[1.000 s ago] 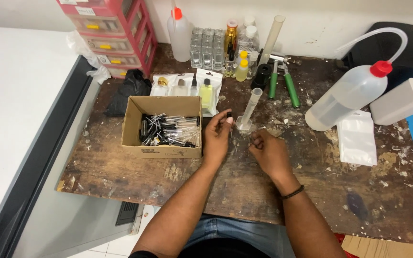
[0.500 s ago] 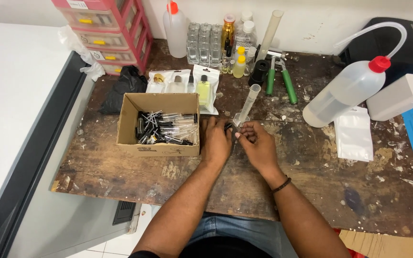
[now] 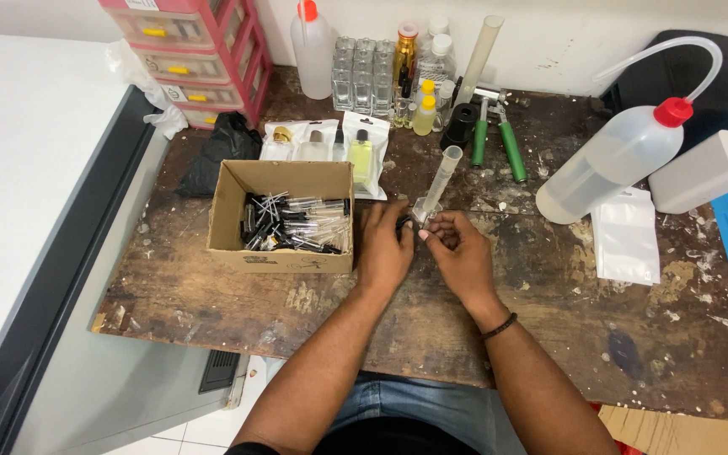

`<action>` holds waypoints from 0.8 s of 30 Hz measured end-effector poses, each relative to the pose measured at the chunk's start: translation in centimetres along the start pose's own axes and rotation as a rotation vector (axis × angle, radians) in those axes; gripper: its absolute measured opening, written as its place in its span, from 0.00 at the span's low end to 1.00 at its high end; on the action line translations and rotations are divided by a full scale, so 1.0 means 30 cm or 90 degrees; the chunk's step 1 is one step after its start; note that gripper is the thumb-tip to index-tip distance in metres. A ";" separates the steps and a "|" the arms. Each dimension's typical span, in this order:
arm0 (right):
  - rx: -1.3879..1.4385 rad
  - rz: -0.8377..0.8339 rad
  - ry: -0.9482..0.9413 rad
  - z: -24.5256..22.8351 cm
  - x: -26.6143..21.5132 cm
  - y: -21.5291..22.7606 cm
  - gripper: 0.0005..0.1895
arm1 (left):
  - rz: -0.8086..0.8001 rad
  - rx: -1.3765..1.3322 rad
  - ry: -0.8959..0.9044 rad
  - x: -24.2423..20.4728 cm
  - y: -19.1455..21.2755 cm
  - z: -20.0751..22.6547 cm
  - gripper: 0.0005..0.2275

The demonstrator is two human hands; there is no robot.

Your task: Assembling small perfume atomizer components from a box on a workbench.

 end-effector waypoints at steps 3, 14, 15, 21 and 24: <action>0.017 0.027 0.032 -0.032 0.004 0.008 0.09 | 0.083 -0.136 -0.055 -0.007 0.004 0.007 0.11; 0.090 0.075 0.168 -0.050 0.004 0.016 0.14 | 0.089 -0.361 0.046 0.008 0.028 0.028 0.08; 0.114 0.112 0.173 -0.038 0.013 0.032 0.15 | 0.091 -0.380 0.060 0.011 0.036 0.033 0.09; 0.070 0.066 0.073 -0.043 0.135 -0.005 0.26 | 0.061 -0.480 0.096 0.008 -0.001 0.016 0.13; 0.106 0.079 0.085 -0.049 0.155 -0.037 0.20 | 0.059 -0.517 0.126 0.006 -0.043 -0.034 0.15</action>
Point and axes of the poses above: each hand's wrist, its own x-axis towards the middle knuckle, its own y-axis out of the back of the hand, z = x × y, the point moved 5 cm from there along x, towards the middle knuckle, and after that the axes turned 13 degrees about z, right-handed, at the moved point
